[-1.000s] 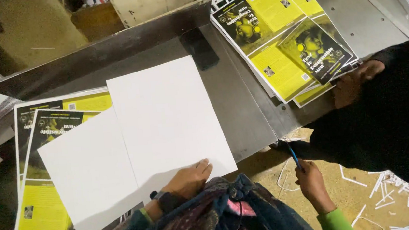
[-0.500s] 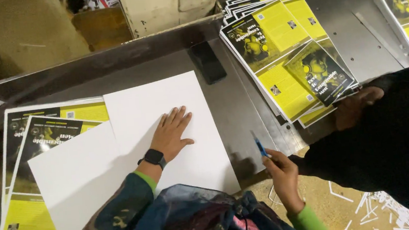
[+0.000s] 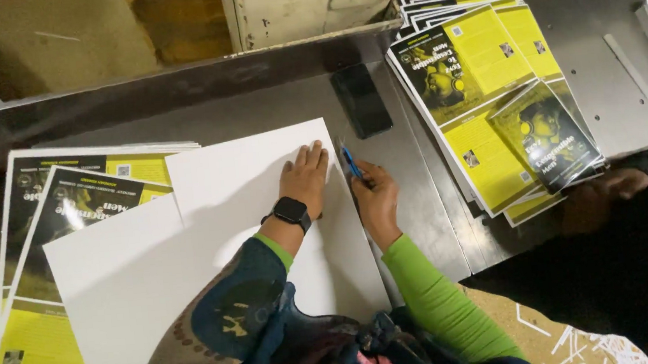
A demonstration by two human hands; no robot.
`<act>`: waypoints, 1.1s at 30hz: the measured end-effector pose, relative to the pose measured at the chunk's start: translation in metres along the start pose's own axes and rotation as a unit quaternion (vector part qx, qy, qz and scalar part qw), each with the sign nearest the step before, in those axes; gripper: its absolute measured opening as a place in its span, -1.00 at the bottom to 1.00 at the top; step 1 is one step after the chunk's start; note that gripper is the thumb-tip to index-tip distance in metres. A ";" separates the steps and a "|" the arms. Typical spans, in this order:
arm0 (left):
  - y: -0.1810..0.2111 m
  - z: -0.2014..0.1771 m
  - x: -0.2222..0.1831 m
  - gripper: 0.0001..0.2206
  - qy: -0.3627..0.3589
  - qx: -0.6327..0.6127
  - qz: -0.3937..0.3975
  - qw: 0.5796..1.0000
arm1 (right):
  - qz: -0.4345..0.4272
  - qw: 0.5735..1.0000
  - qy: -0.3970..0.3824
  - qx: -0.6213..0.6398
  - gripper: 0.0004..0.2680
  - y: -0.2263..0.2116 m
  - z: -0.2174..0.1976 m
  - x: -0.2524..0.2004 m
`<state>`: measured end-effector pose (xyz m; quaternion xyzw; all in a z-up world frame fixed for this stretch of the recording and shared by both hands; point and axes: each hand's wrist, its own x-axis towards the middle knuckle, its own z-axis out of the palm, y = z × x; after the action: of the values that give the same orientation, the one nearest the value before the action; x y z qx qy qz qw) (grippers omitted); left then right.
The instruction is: The person is marking and organizing printed book covers on a metal work surface, likely preparing them for final trimming or binding.
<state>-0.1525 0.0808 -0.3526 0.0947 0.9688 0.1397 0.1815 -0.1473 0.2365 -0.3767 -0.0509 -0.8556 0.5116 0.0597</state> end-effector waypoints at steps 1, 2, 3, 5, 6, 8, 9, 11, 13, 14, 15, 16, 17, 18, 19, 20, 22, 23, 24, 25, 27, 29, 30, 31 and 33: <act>0.001 -0.007 -0.003 -0.17 -0.007 -0.005 0.000 1.000 | 0.006 1.000 -0.003 -0.005 -0.76 -0.001 -0.001 0.000; 0.002 -0.013 -0.007 -0.13 -0.014 -0.004 -0.003 1.000 | -0.013 0.999 0.001 -0.035 -0.75 -0.002 -0.003 -0.001; 0.003 -0.020 -0.010 -0.10 -0.021 -0.004 -0.005 1.000 | -0.031 0.997 0.005 -0.065 -0.75 -0.004 -0.006 -0.002; 0.005 -0.021 -0.008 -0.10 -0.027 0.006 -0.013 1.000 | -0.030 0.997 0.007 -0.066 -0.75 -0.015 -0.010 -0.008; 0.005 -0.022 -0.009 -0.10 -0.032 0.022 -0.024 0.999 | -0.030 0.998 0.008 -0.061 -0.75 -0.022 -0.011 -0.011; 0.004 -0.023 -0.012 -0.10 -0.034 0.009 -0.024 0.999 | -0.038 0.997 0.006 -0.061 -0.74 -0.029 -0.016 -0.015; 0.003 -0.023 -0.013 -0.10 -0.034 -0.003 -0.024 0.999 | -0.048 0.997 0.005 -0.060 -0.74 -0.033 -0.019 -0.017; 0.002 -0.023 -0.014 -0.12 -0.030 -0.010 -0.016 0.999 | -0.042 0.997 0.003 -0.072 -0.75 -0.033 -0.021 -0.019; 0.003 -0.022 -0.016 -0.13 -0.022 -0.020 -0.012 0.999 | -0.041 0.996 -0.003 -0.085 -0.75 -0.033 -0.023 -0.022; 0.004 -0.023 -0.015 -0.14 -0.026 -0.016 -0.015 0.999 | -0.051 0.993 -0.005 -0.102 -0.75 -0.034 -0.023 -0.024; 0.004 -0.025 -0.015 -0.14 -0.031 -0.012 -0.018 0.999 | -0.061 0.991 -0.008 -0.119 -0.75 -0.035 -0.022 -0.025; 0.004 -0.024 -0.014 -0.14 -0.032 -0.012 -0.018 0.999 | -0.060 0.991 -0.008 -0.119 -0.75 -0.035 -0.021 -0.025; 0.005 -0.023 -0.014 -0.14 -0.029 -0.013 -0.020 0.999 | -0.065 0.990 -0.015 -0.127 -0.75 -0.035 -0.021 -0.026; 0.005 -0.022 -0.014 -0.15 -0.026 -0.014 -0.023 0.999 | -0.072 0.988 -0.024 -0.134 -0.75 -0.036 -0.021 -0.026; 0.004 -0.022 -0.013 -0.15 -0.027 -0.015 -0.025 0.999 | -0.072 0.988 -0.026 -0.135 -0.75 -0.036 -0.021 -0.026; 0.004 -0.021 -0.013 -0.16 -0.023 -0.012 -0.023 0.999 | -0.079 0.986 -0.034 -0.145 -0.75 -0.036 -0.021 -0.026; 0.004 -0.020 -0.013 -0.17 -0.022 -0.011 -0.021 0.999 | -0.084 0.983 -0.045 -0.155 -0.76 -0.037 -0.022 -0.028; 0.004 -0.020 -0.014 -0.17 -0.020 -0.010 -0.021 1.000 | -0.086 0.982 -0.053 -0.160 -0.77 -0.038 -0.022 -0.029; 0.004 -0.021 -0.013 -0.18 -0.016 -0.008 -0.021 1.000 | -0.089 0.981 -0.059 -0.164 -0.78 -0.040 -0.022 -0.029; 0.004 -0.020 -0.013 -0.18 -0.015 -0.009 -0.022 1.000 | -0.090 0.981 -0.060 -0.164 -0.78 -0.040 -0.023 -0.030; 0.004 -0.017 -0.012 -0.21 -0.007 -0.006 -0.020 1.000 | -0.085 0.976 -0.076 -0.186 -0.78 -0.040 -0.025 -0.030; 0.004 -0.016 -0.012 -0.21 -0.005 -0.010 -0.023 1.000 | -0.086 0.974 -0.085 -0.192 -0.77 -0.038 -0.027 -0.030; 0.005 -0.016 -0.011 -0.20 -0.003 -0.013 -0.024 1.000 | -0.085 0.972 -0.091 -0.197 -0.77 -0.037 -0.029 -0.030; 0.005 -0.016 -0.010 -0.20 -0.003 -0.013 -0.024 1.000 | -0.086 0.972 -0.092 -0.198 -0.77 -0.038 -0.030 -0.030; 0.006 -0.015 -0.009 -0.23 -0.010 -0.010 -0.031 0.999 | -0.084 0.970 -0.097 -0.206 -0.78 -0.038 -0.033 -0.031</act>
<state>-0.1490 0.0806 -0.3349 0.0638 0.9681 0.1423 0.1959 -0.1128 0.2430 -0.3296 0.0593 -0.9455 0.3200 0.0076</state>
